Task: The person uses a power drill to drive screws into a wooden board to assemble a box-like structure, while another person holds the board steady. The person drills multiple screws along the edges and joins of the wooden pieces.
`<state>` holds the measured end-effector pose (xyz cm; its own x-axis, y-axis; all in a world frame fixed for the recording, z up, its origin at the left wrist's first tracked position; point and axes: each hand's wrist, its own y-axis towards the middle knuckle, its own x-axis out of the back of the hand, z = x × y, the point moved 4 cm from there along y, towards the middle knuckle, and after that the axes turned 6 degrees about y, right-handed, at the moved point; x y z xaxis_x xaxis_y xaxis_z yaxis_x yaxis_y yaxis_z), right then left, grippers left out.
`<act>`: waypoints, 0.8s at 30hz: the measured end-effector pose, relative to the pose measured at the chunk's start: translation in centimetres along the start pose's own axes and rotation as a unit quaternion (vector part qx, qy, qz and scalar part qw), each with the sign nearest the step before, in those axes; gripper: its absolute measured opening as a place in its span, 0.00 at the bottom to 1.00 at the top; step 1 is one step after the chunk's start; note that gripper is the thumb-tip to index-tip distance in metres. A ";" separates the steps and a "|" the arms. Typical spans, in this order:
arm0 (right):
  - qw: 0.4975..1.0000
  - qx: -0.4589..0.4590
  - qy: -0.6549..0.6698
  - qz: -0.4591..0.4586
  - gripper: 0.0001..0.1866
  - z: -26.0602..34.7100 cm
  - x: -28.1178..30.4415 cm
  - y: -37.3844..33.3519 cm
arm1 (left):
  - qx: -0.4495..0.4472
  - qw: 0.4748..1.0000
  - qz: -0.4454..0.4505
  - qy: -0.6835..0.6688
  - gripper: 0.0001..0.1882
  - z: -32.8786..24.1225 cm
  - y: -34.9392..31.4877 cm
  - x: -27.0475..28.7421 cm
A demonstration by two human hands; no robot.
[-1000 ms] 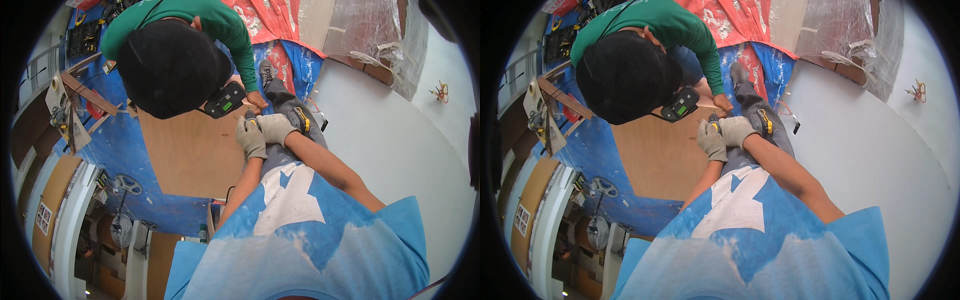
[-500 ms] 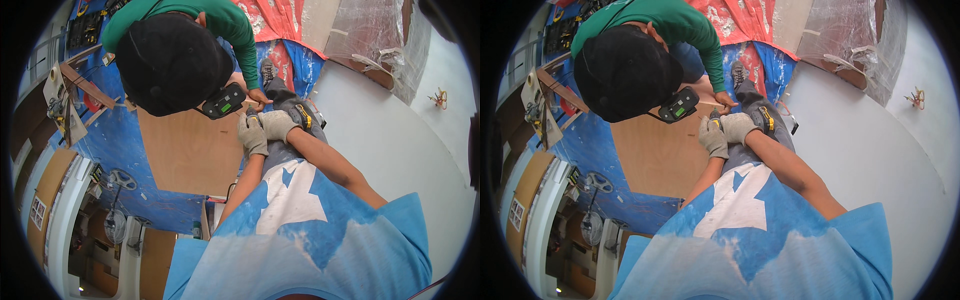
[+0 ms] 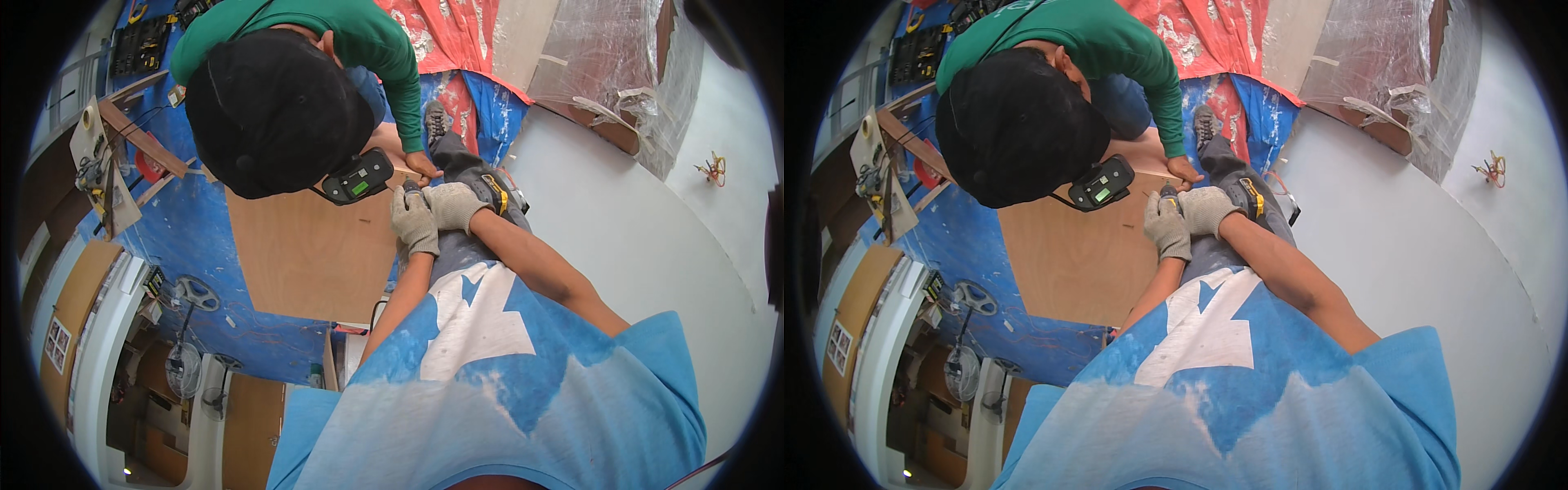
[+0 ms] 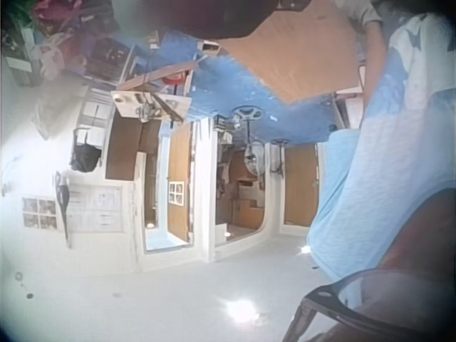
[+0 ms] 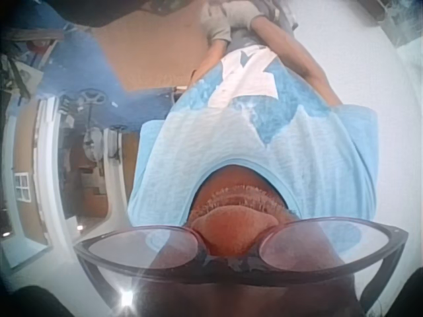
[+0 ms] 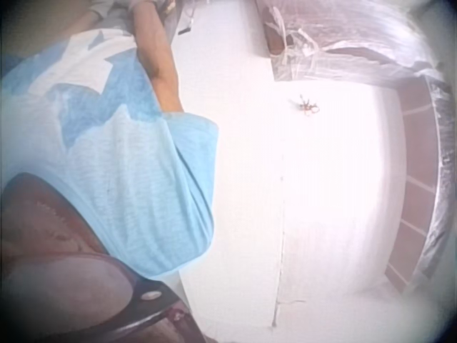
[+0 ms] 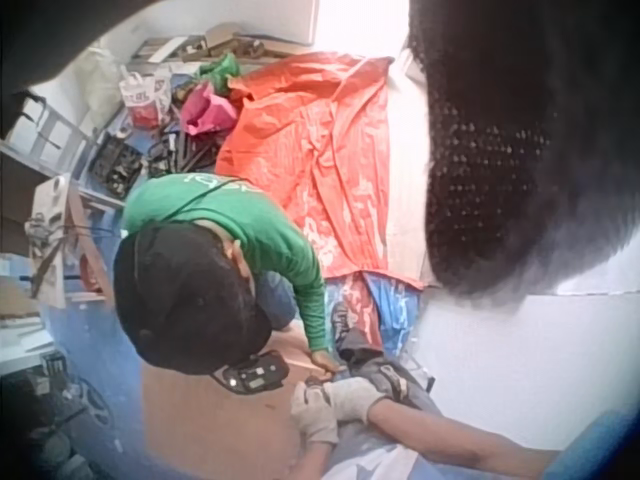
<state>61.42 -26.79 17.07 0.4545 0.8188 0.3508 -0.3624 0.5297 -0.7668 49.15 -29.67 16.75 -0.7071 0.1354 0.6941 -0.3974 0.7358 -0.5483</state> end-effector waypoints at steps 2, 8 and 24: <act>1.000 -0.008 -0.003 0.005 0.21 -0.3 -0.1 -0.1 | 0.022 1.000 0.013 -0.016 0.23 -0.3 -0.2 0.0; 1.000 0.005 0.001 -0.009 0.21 -0.9 -0.3 -0.2 | -0.024 1.000 -0.008 -0.007 0.23 -0.7 -0.2 -0.7; 0.999 0.031 -0.005 -0.014 0.21 -0.9 -0.3 0.0 | 0.012 1.000 -0.010 -0.027 0.20 0.4 0.1 -1.0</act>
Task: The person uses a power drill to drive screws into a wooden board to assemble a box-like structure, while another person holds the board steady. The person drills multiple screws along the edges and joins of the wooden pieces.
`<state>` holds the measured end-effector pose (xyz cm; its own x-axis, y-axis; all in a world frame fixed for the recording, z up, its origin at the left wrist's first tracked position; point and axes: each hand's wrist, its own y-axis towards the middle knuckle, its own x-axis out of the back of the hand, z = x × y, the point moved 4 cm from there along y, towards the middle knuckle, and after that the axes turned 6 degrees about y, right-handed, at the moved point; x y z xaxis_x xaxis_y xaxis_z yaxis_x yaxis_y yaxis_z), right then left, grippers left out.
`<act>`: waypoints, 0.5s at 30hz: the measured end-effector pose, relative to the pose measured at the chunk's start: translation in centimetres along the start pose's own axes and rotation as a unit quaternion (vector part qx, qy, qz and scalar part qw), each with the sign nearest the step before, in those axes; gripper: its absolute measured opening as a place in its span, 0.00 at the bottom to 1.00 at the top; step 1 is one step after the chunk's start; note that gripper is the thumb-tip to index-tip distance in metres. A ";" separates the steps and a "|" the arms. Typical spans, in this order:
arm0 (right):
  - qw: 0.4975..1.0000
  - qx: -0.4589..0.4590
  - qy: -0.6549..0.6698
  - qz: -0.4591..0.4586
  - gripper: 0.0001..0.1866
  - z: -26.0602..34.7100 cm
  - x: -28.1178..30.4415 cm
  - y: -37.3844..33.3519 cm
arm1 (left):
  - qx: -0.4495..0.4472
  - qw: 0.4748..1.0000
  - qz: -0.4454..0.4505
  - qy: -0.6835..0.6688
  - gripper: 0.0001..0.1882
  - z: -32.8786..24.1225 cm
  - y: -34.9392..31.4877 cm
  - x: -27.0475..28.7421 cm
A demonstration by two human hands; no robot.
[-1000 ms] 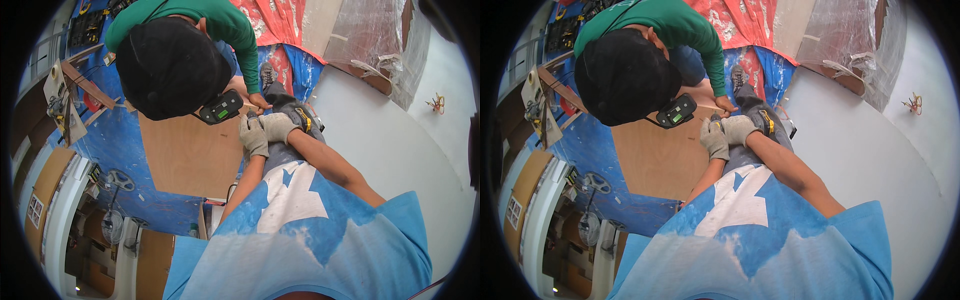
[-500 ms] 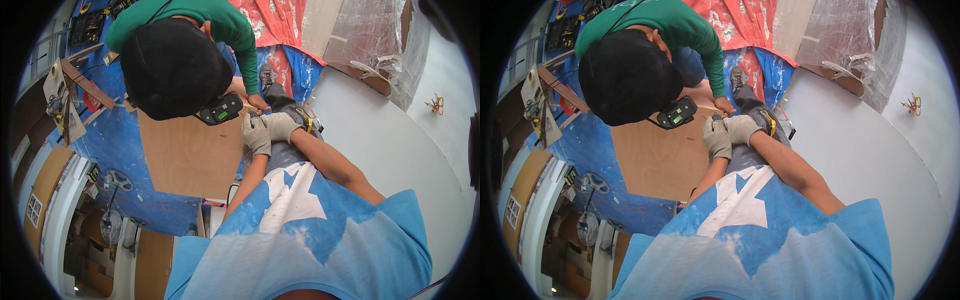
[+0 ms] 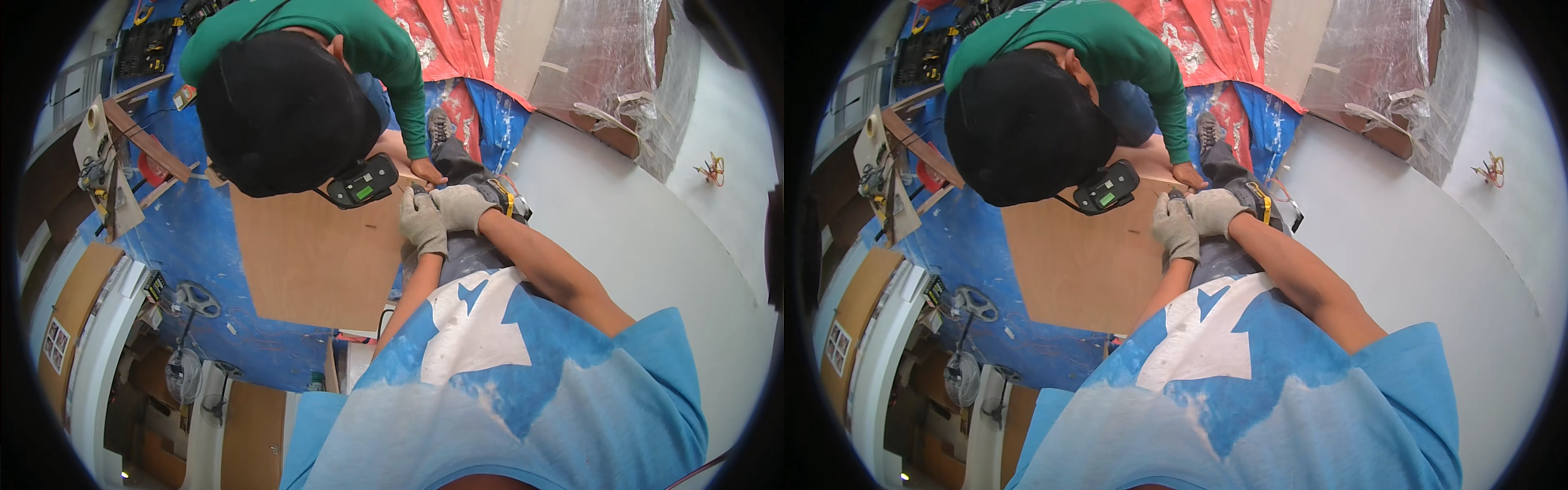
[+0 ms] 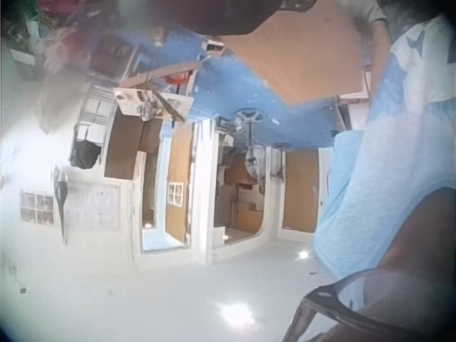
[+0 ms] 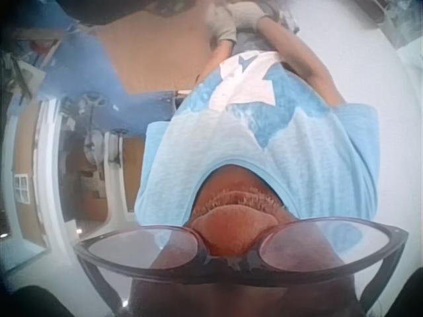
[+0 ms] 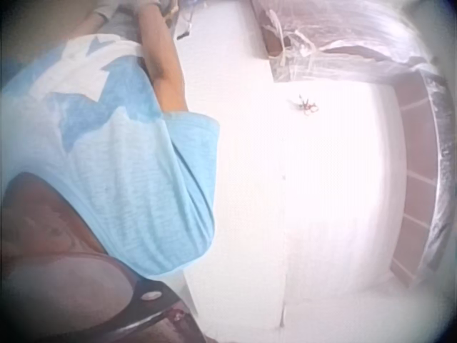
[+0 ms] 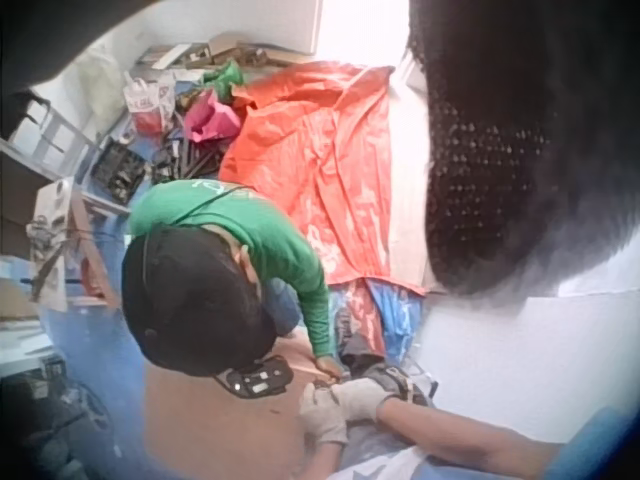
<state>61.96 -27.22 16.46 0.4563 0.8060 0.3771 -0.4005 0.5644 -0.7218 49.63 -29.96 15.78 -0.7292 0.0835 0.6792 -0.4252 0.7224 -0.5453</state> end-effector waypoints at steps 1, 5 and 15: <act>1.000 0.004 -0.016 0.015 0.21 -0.2 -0.4 -0.2 | -0.021 1.000 -0.006 0.004 0.20 0.0 -0.3 -0.1; 1.000 -0.008 0.004 -0.018 0.21 0.0 -2.0 -1.2 | -0.051 0.998 -0.013 -0.017 0.20 1.8 -1.7 -0.1; 0.996 -0.001 -0.057 0.068 0.20 -0.2 1.9 1.4 | -0.004 1.000 -0.026 0.014 0.20 -0.8 1.2 -1.2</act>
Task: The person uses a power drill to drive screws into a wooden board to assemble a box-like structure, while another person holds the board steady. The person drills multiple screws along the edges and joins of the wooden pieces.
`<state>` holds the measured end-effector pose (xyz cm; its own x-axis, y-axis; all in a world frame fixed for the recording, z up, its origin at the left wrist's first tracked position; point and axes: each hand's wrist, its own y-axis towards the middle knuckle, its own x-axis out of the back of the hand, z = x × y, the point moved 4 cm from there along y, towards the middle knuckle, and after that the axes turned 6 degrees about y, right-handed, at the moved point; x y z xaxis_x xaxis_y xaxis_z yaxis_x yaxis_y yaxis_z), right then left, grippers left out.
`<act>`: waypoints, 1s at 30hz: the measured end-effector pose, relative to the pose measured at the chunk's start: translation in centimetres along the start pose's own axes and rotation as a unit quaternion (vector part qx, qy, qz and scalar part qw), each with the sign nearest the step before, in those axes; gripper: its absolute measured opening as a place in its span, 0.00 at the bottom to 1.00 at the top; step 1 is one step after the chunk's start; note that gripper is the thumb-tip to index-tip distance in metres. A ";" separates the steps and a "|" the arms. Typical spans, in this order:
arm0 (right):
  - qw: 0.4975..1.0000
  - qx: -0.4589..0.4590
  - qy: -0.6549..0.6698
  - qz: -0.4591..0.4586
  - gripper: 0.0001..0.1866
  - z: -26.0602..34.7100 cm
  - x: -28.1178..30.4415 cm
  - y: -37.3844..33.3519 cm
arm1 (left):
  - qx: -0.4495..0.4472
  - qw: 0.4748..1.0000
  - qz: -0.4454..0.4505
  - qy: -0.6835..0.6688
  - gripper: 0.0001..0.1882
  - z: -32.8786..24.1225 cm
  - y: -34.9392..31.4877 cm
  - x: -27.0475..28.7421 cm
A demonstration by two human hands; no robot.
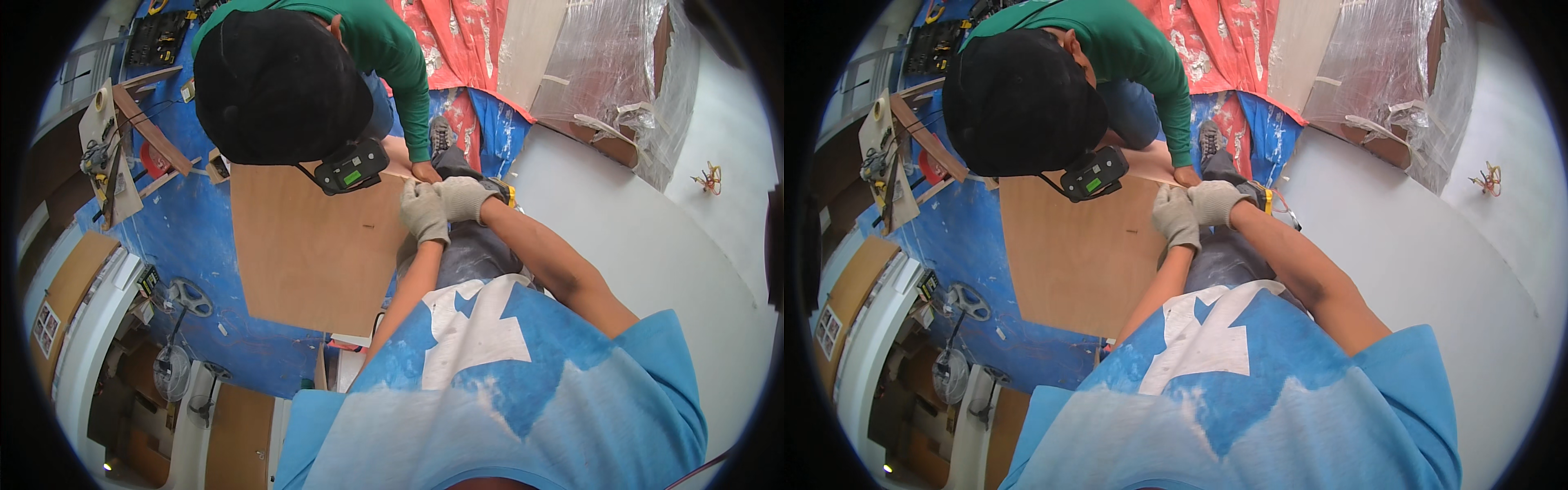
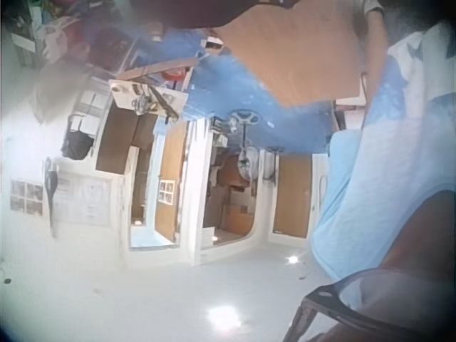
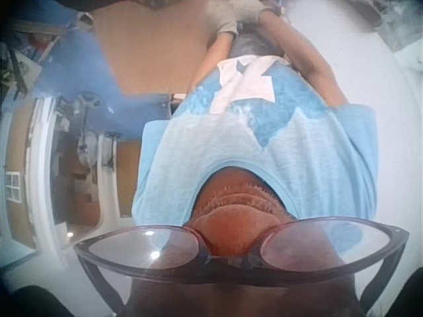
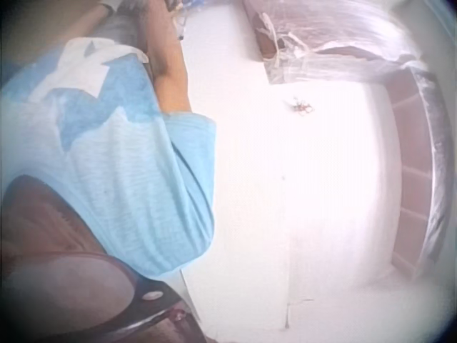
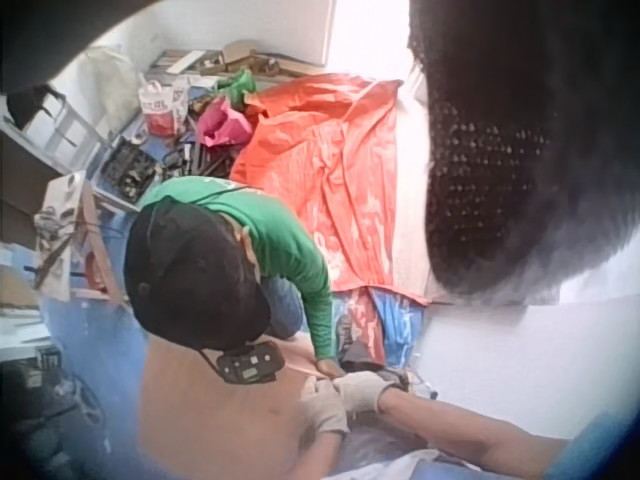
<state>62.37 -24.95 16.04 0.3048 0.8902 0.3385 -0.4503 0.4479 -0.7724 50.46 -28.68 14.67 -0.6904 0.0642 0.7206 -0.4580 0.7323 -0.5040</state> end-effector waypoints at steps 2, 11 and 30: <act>0.998 0.031 0.026 -0.048 0.20 -0.9 -0.8 -1.3 | -0.019 1.000 -0.003 0.004 0.21 -0.9 -1.1 -0.7; 0.995 -0.027 0.066 -0.070 0.21 0.9 -4.8 -1.3 | -0.032 0.996 0.033 -0.070 0.20 3.2 -1.7 1.5; 0.988 0.103 0.060 -0.099 0.40 2.6 -4.0 -15.3 | 0.394 0.676 0.217 -0.584 0.16 14.3 1.3 -0.2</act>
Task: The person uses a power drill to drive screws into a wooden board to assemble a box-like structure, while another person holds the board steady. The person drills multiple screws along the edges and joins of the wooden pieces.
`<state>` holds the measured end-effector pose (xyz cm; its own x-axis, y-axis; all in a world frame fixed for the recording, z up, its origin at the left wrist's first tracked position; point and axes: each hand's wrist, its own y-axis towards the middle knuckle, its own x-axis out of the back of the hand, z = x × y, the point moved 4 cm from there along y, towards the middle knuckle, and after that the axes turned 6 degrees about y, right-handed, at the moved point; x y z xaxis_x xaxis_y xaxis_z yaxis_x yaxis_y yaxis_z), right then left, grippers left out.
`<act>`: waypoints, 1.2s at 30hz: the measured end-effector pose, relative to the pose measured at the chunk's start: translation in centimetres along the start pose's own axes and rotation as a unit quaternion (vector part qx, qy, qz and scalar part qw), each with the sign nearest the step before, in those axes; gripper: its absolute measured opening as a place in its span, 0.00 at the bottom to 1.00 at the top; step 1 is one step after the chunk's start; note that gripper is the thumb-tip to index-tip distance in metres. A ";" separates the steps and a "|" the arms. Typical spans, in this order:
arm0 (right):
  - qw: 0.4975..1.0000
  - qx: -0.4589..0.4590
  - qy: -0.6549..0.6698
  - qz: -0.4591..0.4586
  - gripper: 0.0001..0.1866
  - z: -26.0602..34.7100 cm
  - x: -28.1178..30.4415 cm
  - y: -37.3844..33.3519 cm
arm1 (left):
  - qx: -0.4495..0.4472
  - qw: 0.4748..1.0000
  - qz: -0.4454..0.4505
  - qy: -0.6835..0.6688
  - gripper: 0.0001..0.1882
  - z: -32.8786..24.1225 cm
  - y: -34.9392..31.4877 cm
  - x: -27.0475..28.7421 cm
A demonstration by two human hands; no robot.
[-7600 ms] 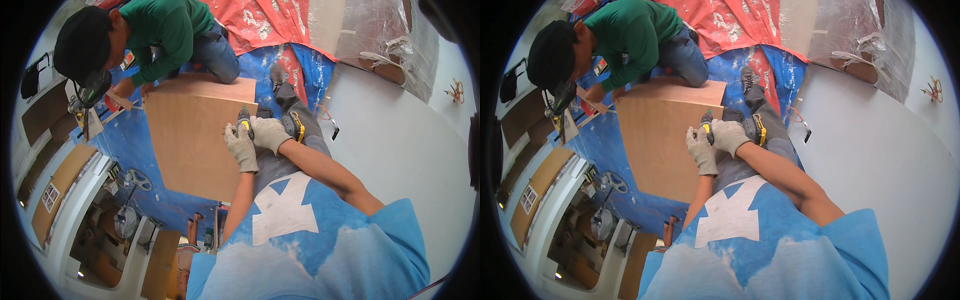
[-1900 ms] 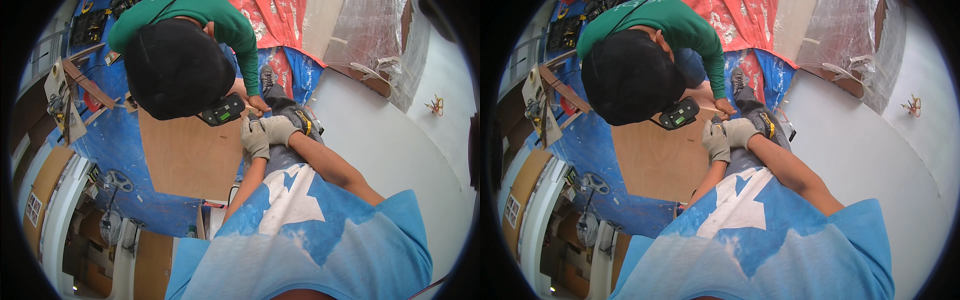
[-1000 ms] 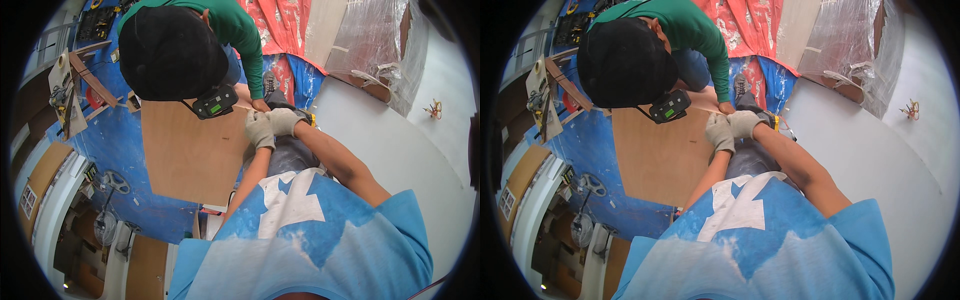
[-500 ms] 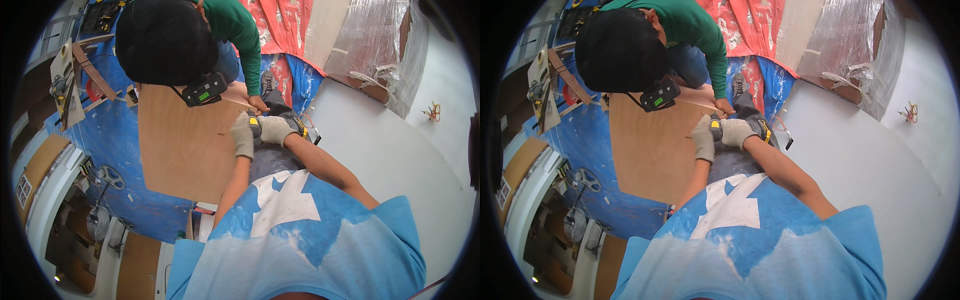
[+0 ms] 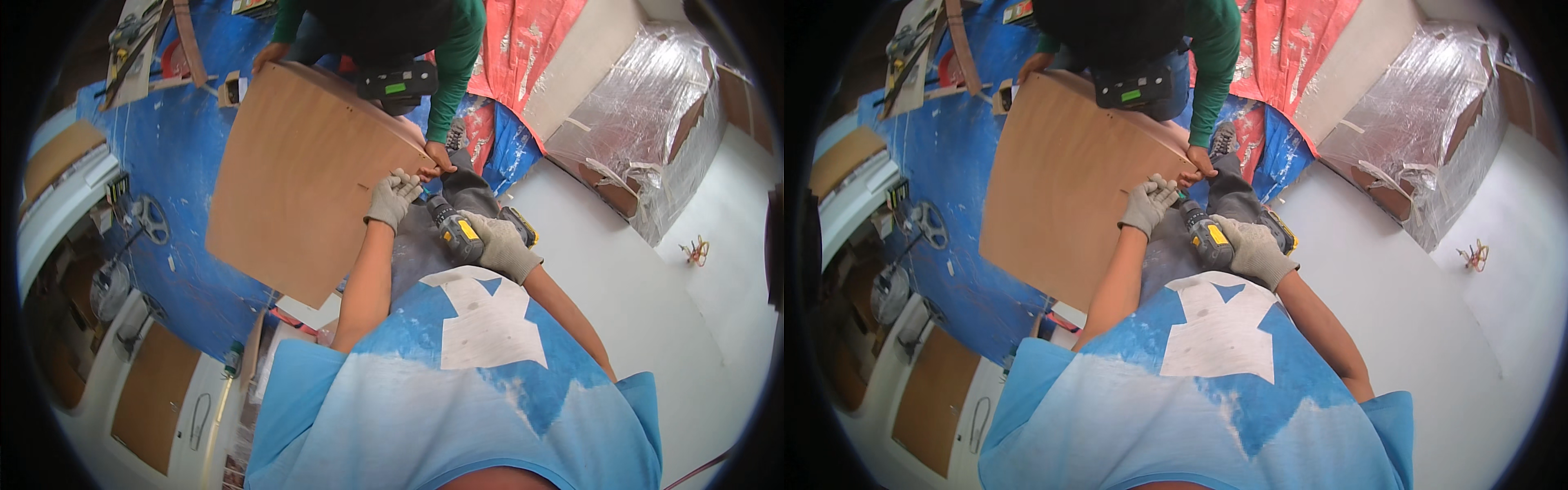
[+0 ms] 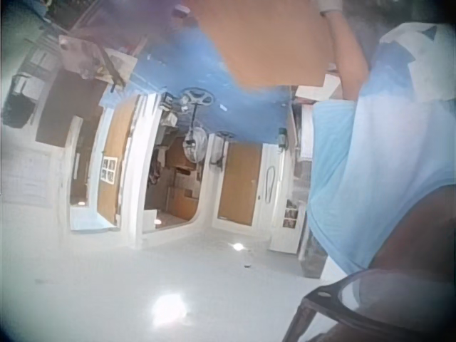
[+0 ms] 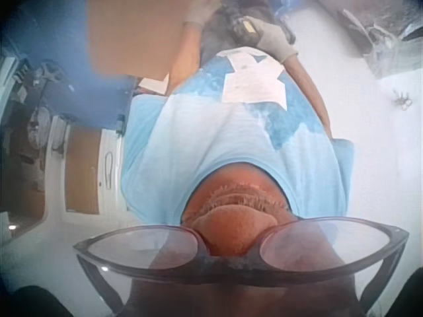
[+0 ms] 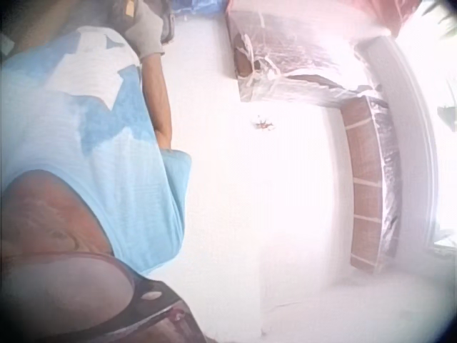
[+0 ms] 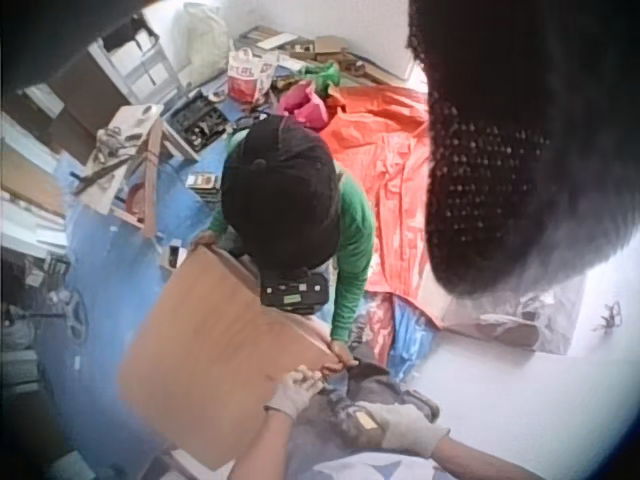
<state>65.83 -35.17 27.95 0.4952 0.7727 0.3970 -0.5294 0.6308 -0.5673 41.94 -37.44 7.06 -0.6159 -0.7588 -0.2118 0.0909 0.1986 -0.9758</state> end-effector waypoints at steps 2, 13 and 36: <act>1.000 -0.018 -0.002 0.022 0.40 0.6 -0.5 0.1 | 0.002 0.999 0.007 -0.033 0.13 0.6 -0.2 -0.6; 0.999 -0.002 0.014 0.030 0.38 1.1 -0.7 0.1 | 0.021 0.996 0.033 -0.081 0.14 2.0 -0.5 -0.3; 0.996 0.061 0.013 0.068 0.35 -2.6 4.3 0.3 | -0.007 0.992 0.018 -0.127 0.15 5.3 -0.9 -3.0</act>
<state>69.60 -31.84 27.56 0.4305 0.8502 0.3031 -0.6710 0.5261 -0.5225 47.89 -38.61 8.31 -0.3944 -0.8827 -0.2556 0.0986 0.2359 -0.9668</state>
